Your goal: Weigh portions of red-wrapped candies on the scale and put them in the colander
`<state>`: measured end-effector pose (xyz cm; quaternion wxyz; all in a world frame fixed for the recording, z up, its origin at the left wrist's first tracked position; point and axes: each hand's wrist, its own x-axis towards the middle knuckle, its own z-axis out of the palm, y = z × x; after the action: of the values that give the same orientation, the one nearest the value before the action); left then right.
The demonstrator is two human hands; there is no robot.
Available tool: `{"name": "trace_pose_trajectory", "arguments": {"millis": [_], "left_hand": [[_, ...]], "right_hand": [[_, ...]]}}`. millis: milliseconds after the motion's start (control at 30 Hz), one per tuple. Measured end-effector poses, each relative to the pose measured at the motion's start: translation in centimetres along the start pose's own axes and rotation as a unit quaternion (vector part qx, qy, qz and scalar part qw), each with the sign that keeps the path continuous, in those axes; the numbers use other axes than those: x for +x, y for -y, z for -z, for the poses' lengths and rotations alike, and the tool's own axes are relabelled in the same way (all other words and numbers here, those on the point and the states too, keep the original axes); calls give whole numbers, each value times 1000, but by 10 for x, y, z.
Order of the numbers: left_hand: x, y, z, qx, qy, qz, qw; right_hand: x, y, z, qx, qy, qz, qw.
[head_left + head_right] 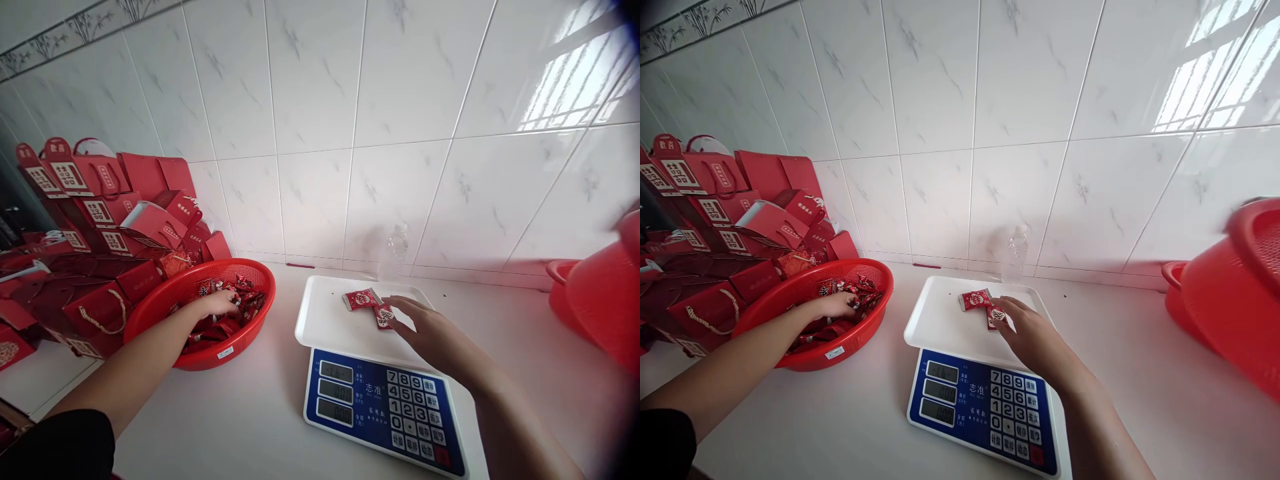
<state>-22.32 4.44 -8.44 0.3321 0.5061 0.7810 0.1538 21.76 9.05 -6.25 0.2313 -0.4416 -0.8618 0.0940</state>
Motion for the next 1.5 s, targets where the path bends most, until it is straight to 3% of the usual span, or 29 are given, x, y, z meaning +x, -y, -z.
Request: {"name": "trace_pose_trajectory", "arguments": {"millis": [200, 600, 767, 900, 1000, 1233, 1367, 1500], "left_hand": [[-10, -7, 15, -103, -57, -25, 993], [-28, -18, 34, -217, -61, -45, 973], [-37, -37, 35, -250, -74, -64, 963], [-41, -69, 21, -280, -43, -96, 954], [-43, -101, 3, -284, 15, -131, 950], [-43, -179, -64, -197, 153, -197, 948], [-41, -206, -94, -158, 197, -231, 940], [-38, -219, -104, -107, 194, -252, 942]], "right_hand": [[-1, -4, -2, 5, -14, 5, 1000], [0, -5, -6, 1, 0, 12, 1000], [0, -1, -3, 8, 19, 3, 1000], [-3, 0, 3, 13, 0, 6, 1000], [-5, -1, 11, 12, -20, -26, 999], [-12, 5, 28, 27, -36, -52, 998], [-13, 6, 29, 26, -33, -44, 998], [-13, 4, 29, 31, -21, -48, 998]]}}
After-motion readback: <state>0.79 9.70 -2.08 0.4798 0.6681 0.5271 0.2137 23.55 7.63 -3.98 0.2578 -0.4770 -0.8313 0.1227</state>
